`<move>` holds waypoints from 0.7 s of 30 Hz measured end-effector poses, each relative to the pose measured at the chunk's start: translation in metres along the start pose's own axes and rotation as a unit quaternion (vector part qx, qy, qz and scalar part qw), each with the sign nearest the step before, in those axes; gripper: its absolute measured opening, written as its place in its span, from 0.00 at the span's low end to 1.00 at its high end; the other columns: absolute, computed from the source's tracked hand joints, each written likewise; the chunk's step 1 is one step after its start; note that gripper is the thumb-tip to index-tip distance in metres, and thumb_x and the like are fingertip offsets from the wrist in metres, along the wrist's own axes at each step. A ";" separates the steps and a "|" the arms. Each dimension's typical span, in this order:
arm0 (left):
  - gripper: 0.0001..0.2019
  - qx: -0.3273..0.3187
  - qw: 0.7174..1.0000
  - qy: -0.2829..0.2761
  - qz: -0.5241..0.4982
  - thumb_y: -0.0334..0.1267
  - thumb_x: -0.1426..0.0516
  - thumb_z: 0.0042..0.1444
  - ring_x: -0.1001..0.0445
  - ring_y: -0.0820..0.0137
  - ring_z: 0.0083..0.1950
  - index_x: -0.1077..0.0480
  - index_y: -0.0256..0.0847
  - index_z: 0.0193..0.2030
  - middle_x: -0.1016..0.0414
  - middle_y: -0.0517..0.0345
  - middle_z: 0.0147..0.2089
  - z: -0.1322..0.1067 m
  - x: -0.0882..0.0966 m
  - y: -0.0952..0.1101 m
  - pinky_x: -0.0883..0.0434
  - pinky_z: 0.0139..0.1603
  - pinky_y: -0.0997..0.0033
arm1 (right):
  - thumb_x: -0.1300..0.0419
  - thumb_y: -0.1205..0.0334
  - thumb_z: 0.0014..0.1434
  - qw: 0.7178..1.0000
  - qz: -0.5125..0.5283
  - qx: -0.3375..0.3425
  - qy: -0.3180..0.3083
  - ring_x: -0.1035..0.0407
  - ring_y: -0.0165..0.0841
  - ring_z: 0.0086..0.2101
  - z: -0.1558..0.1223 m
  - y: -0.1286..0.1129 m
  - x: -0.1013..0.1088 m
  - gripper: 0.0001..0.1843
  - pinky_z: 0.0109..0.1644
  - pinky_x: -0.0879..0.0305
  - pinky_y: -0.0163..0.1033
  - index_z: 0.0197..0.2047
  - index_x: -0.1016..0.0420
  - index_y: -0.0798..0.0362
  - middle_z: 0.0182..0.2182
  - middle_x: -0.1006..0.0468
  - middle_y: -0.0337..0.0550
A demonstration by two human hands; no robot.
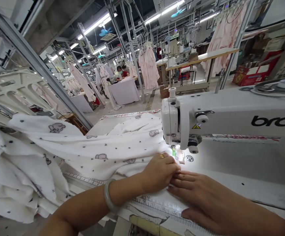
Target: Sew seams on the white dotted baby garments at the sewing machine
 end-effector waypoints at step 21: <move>0.13 0.003 0.999 0.025 0.020 0.27 0.46 0.66 0.24 0.62 0.59 0.25 0.39 0.53 0.20 0.51 0.56 -0.023 0.040 0.009 0.30 0.64 0.58 | 0.50 0.53 0.74 0.999 0.039 0.019 -0.006 0.24 0.46 0.49 0.001 -0.006 0.007 0.18 0.56 0.30 0.50 0.54 0.23 0.53 0.44 0.18 0.52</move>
Point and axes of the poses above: each hand's wrist, its own z-axis towards the middle knuckle, its own x-axis out of the back of the hand, y = z × x, the point moved 6 cm from there along z, towards the middle knuckle
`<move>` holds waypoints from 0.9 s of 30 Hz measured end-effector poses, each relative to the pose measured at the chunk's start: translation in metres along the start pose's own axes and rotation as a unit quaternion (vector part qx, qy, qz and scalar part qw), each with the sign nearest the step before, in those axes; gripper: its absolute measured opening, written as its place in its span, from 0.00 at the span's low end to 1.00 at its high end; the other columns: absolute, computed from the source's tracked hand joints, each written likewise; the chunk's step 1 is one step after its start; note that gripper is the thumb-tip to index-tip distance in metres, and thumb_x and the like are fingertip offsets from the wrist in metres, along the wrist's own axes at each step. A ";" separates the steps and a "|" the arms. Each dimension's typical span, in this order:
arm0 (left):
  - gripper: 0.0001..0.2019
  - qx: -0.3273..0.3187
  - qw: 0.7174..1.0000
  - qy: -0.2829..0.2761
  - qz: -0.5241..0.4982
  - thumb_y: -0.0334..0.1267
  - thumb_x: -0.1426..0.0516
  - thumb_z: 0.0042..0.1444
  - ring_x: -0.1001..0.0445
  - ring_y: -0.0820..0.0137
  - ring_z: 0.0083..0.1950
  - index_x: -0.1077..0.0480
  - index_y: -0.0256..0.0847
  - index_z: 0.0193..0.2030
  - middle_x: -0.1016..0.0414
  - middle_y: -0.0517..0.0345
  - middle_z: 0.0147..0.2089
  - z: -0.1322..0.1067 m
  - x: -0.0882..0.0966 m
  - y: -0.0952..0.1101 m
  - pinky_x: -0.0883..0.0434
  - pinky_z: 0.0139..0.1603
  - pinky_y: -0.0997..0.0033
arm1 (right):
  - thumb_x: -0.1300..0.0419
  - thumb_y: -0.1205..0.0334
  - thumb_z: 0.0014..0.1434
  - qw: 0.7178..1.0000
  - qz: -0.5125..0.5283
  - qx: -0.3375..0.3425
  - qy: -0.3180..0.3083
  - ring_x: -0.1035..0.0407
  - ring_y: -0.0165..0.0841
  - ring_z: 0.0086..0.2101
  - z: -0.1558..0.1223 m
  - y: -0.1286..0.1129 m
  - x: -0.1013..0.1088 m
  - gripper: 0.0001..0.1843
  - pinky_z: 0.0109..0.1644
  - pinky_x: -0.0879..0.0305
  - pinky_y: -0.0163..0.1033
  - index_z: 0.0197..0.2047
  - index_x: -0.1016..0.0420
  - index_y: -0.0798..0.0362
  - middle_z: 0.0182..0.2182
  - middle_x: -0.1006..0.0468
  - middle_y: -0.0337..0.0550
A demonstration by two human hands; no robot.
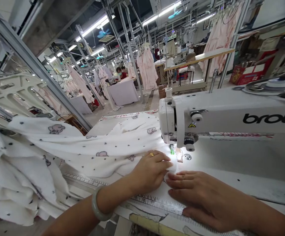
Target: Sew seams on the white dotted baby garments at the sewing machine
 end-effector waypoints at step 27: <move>0.14 -0.044 0.995 -0.083 0.034 0.29 0.46 0.63 0.26 0.62 0.55 0.27 0.39 0.53 0.24 0.49 0.53 0.025 -0.028 -0.024 0.29 0.61 0.60 | 0.48 0.55 0.76 0.988 -0.085 -0.090 0.096 0.22 0.43 0.50 -0.017 0.051 0.025 0.18 0.52 0.25 0.49 0.61 0.22 0.45 0.52 0.17 0.48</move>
Point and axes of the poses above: each hand's wrist, its own z-axis towards the middle knuckle, its own x-axis out of the back of the hand, y = z × x, the point moved 6 cm from there along z, towards the middle knuckle
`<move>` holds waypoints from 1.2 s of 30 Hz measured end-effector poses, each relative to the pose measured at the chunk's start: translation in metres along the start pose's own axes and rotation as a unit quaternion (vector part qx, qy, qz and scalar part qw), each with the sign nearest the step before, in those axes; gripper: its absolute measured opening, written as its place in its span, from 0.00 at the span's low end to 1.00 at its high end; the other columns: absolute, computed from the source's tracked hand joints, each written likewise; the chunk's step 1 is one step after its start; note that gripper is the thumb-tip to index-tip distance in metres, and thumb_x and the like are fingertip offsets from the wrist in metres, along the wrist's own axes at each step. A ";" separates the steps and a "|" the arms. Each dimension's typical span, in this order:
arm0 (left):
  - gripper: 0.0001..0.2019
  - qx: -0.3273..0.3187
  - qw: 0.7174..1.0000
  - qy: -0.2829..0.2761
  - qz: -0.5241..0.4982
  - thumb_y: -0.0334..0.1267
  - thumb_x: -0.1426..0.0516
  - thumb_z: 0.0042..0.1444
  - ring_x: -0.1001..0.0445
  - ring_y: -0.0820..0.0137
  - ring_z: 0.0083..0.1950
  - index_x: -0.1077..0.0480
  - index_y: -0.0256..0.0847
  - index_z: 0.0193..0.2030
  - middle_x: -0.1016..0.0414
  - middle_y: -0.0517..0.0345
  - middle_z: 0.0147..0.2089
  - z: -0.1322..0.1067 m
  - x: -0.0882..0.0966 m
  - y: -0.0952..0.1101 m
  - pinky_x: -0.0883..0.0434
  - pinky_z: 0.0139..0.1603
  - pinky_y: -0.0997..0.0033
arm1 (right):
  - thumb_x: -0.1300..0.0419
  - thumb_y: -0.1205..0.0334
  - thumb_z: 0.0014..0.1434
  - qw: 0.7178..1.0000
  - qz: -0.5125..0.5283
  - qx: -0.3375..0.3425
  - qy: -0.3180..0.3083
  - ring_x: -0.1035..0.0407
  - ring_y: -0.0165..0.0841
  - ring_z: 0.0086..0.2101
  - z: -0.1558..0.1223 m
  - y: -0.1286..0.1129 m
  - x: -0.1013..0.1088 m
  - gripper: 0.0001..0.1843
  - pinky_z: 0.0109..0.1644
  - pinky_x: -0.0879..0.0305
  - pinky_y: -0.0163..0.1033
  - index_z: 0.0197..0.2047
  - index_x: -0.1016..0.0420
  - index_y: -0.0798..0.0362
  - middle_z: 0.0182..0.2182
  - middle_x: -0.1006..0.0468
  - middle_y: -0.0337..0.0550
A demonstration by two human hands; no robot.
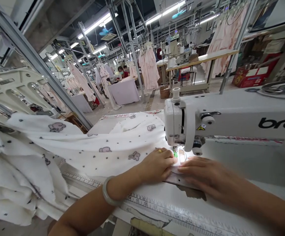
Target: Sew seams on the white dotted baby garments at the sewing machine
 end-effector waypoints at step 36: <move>0.09 -0.077 0.989 0.033 0.125 0.28 0.46 0.70 0.24 0.65 0.52 0.25 0.34 0.50 0.19 0.51 0.49 -0.011 0.003 0.015 0.31 0.59 0.63 | 0.50 0.50 0.78 0.995 -0.081 -0.050 -0.026 0.26 0.37 0.42 0.001 0.010 -0.010 0.17 0.54 0.36 0.49 0.57 0.22 0.42 0.41 0.21 0.41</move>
Point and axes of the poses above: each hand's wrist, its own z-axis towards the middle knuckle, its own x-axis out of the back of the hand, y = z × x, the point moved 6 cm from there along z, towards the middle knuckle
